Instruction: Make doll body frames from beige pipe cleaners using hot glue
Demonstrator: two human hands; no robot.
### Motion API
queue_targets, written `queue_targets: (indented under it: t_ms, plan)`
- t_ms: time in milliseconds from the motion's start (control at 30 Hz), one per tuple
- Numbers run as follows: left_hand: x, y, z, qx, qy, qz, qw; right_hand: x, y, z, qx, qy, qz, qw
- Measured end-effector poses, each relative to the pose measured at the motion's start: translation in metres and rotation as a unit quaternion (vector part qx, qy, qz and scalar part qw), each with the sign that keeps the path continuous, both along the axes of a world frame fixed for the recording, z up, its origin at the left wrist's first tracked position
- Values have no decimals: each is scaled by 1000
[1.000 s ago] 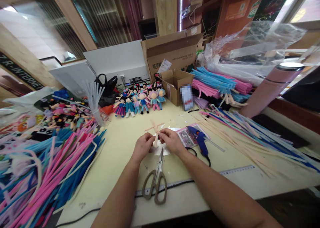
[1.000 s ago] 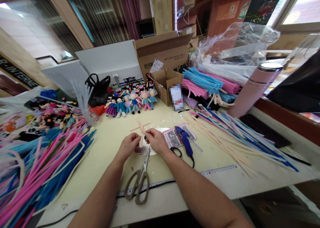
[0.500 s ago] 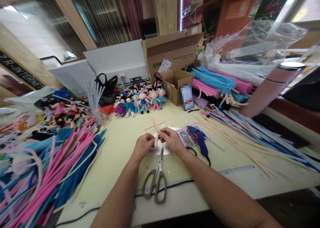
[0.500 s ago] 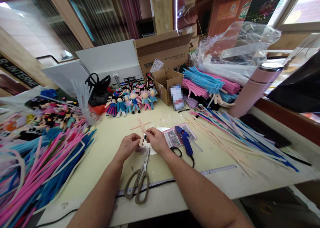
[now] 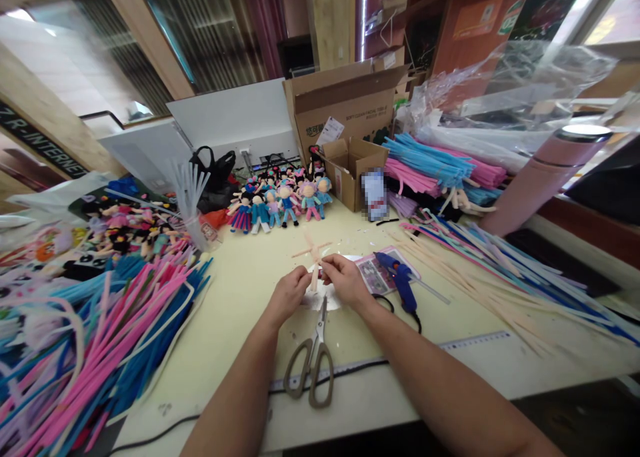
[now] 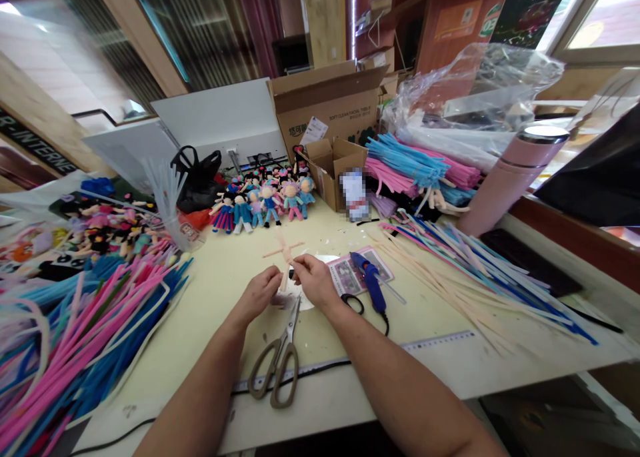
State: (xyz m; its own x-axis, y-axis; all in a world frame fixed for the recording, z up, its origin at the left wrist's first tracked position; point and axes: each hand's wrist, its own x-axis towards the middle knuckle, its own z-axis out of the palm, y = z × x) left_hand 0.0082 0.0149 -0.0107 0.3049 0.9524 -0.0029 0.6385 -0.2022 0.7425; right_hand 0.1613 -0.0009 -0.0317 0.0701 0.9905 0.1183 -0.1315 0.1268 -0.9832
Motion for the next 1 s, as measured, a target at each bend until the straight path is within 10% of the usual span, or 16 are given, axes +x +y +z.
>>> queue_targets:
  t_ms: [1000]
  plan:
    - [2, 2, -5, -52, -138, 75, 986, -3, -1, 5, -17, -32, -32, 999]
